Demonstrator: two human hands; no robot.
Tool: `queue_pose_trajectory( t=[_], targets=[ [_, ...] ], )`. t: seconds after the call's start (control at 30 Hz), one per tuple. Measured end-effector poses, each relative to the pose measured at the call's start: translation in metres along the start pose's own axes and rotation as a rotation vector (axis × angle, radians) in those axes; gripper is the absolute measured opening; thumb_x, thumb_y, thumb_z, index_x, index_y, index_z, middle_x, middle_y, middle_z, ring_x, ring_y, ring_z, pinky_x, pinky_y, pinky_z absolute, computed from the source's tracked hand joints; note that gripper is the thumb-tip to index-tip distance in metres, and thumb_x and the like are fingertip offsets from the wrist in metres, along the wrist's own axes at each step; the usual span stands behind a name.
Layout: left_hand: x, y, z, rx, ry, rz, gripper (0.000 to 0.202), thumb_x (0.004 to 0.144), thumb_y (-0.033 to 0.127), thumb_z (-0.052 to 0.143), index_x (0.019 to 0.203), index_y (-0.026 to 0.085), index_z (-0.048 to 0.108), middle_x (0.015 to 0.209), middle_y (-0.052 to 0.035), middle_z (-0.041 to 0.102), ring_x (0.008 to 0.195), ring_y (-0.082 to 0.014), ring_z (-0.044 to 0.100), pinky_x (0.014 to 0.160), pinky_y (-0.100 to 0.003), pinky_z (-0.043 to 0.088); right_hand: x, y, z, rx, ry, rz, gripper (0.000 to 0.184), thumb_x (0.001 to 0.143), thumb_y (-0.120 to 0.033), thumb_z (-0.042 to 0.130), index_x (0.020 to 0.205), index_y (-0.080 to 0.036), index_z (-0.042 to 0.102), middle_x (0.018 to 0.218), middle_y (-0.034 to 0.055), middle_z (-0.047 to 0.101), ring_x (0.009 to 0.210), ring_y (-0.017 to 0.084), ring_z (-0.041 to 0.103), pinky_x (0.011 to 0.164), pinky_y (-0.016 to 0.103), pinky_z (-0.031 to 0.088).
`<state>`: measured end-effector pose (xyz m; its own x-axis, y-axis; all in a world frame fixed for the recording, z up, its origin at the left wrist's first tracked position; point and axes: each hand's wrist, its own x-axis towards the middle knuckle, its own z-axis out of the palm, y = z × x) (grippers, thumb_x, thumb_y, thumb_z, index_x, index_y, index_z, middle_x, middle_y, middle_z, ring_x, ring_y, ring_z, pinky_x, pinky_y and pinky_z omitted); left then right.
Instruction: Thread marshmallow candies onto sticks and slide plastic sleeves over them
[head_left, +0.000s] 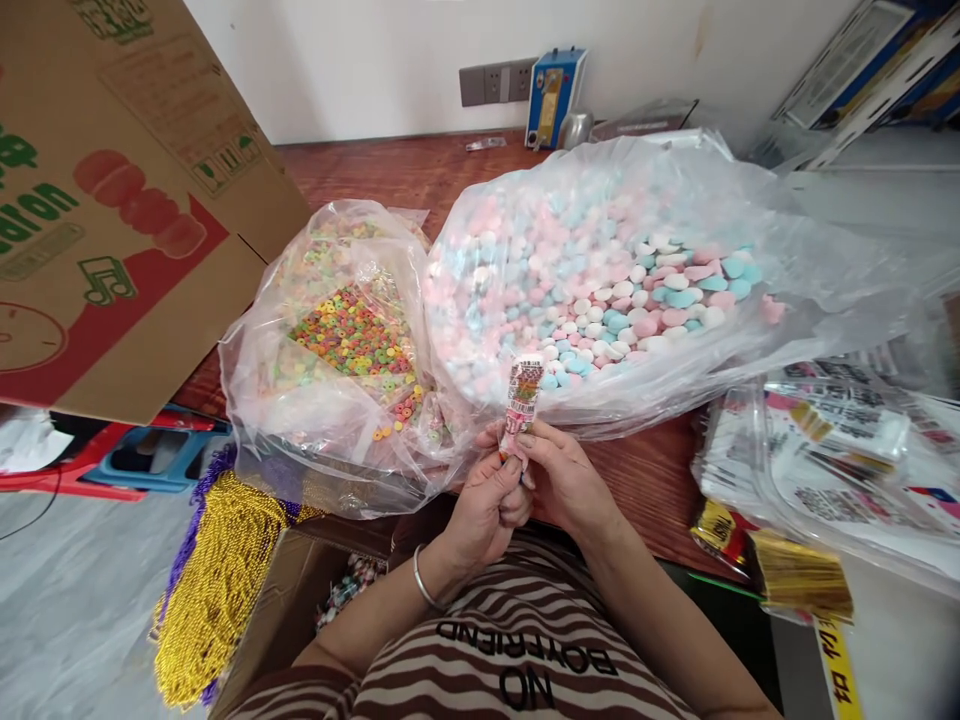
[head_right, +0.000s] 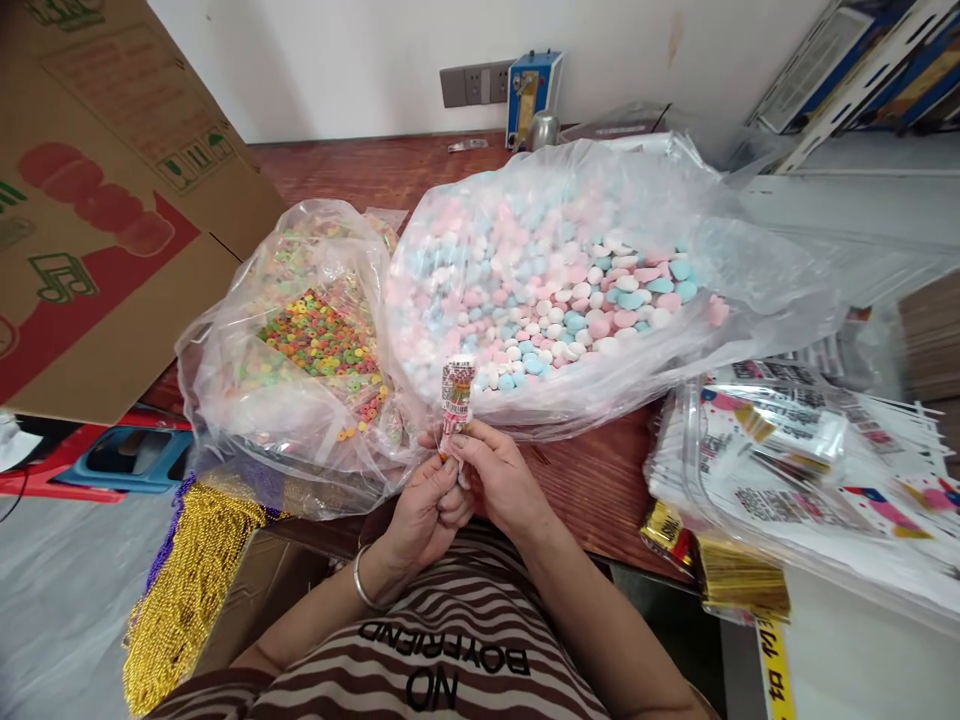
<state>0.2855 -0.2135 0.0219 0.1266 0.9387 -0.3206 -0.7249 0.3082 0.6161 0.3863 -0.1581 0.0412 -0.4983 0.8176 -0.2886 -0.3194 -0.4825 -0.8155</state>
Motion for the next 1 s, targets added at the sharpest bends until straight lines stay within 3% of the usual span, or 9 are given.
queue_pose_trajectory(
  t=[0.2, 0.37, 0.5, 0.63, 0.7, 0.87, 1.0],
  targets=[
    [-0.001, -0.006, 0.001, -0.002, -0.048, -0.018, 0.046, 0.081, 0.052, 0.077, 0.075, 0.018, 0.047, 0.046, 0.0131, 0.025, 0.039, -0.0026, 0.014, 0.041, -0.02, 0.012, 0.001, 0.002, 0.01, 0.014, 0.144, -0.078, 0.025, 0.078, -0.042, 0.068, 0.082, -0.019, 0.077, 0.081, 0.0063, 0.077, 0.063, 0.017, 0.062, 0.057, 0.026, 0.048],
    [-0.003, -0.011, 0.002, -0.01, -0.062, -0.029, 0.045, 0.082, 0.052, 0.076, 0.075, 0.018, 0.047, 0.045, 0.0135, 0.025, 0.038, -0.0024, 0.013, 0.041, -0.02, 0.012, 0.006, -0.001, 0.009, -0.013, 0.181, -0.122, 0.026, 0.081, -0.041, 0.064, 0.079, -0.018, 0.077, 0.078, 0.0057, 0.077, 0.055, 0.015, 0.055, 0.049, 0.026, 0.04],
    [-0.004, -0.009, 0.004, -0.025, -0.063, -0.041, 0.044, 0.081, 0.051, 0.077, 0.075, 0.018, 0.049, 0.045, 0.0135, 0.023, 0.038, -0.0023, 0.013, 0.041, -0.02, 0.012, 0.009, -0.006, 0.002, -0.029, 0.111, -0.146, 0.031, 0.086, -0.044, 0.062, 0.086, -0.017, 0.078, 0.079, 0.0067, 0.076, 0.061, 0.017, 0.061, 0.054, 0.027, 0.045],
    [0.0, 0.001, 0.004, -0.04, 0.047, -0.002, 0.047, 0.077, 0.051, 0.082, 0.078, 0.018, 0.048, 0.049, 0.013, 0.026, 0.041, -0.0025, 0.015, 0.043, -0.02, 0.014, 0.005, -0.004, -0.009, -0.1, -0.087, -0.097, 0.032, 0.088, -0.047, 0.068, 0.103, -0.02, 0.077, 0.08, 0.0036, 0.073, 0.073, 0.019, 0.065, 0.07, 0.029, 0.052],
    [0.002, 0.004, 0.004, -0.04, 0.097, 0.038, 0.049, 0.074, 0.05, 0.085, 0.081, 0.018, 0.048, 0.051, 0.0127, 0.028, 0.043, -0.0025, 0.016, 0.043, -0.019, 0.014, 0.001, 0.001, -0.012, -0.134, -0.129, -0.05, 0.032, 0.086, -0.043, 0.072, 0.109, -0.021, 0.076, 0.085, 0.0027, 0.073, 0.074, 0.017, 0.065, 0.069, 0.028, 0.053],
    [0.004, -0.001, 0.003, 0.063, 0.063, 0.037, 0.048, 0.076, 0.054, 0.082, 0.089, 0.017, 0.054, 0.055, 0.0108, 0.031, 0.047, -0.0037, 0.022, 0.045, -0.019, 0.017, -0.005, 0.01, -0.009, -0.092, -0.036, 0.021, 0.036, 0.087, -0.044, 0.067, 0.111, -0.02, 0.075, 0.085, 0.0032, 0.072, 0.058, 0.013, 0.057, 0.044, 0.021, 0.044],
    [0.003, -0.004, 0.001, 0.129, 0.023, 0.046, 0.049, 0.079, 0.058, 0.078, 0.081, 0.017, 0.051, 0.054, 0.0108, 0.03, 0.045, -0.0032, 0.022, 0.044, -0.02, 0.017, -0.005, 0.011, -0.003, -0.138, 0.02, -0.039, 0.032, 0.087, -0.043, 0.066, 0.102, -0.018, 0.077, 0.089, 0.0053, 0.074, 0.065, 0.015, 0.06, 0.048, 0.021, 0.045]
  ],
)
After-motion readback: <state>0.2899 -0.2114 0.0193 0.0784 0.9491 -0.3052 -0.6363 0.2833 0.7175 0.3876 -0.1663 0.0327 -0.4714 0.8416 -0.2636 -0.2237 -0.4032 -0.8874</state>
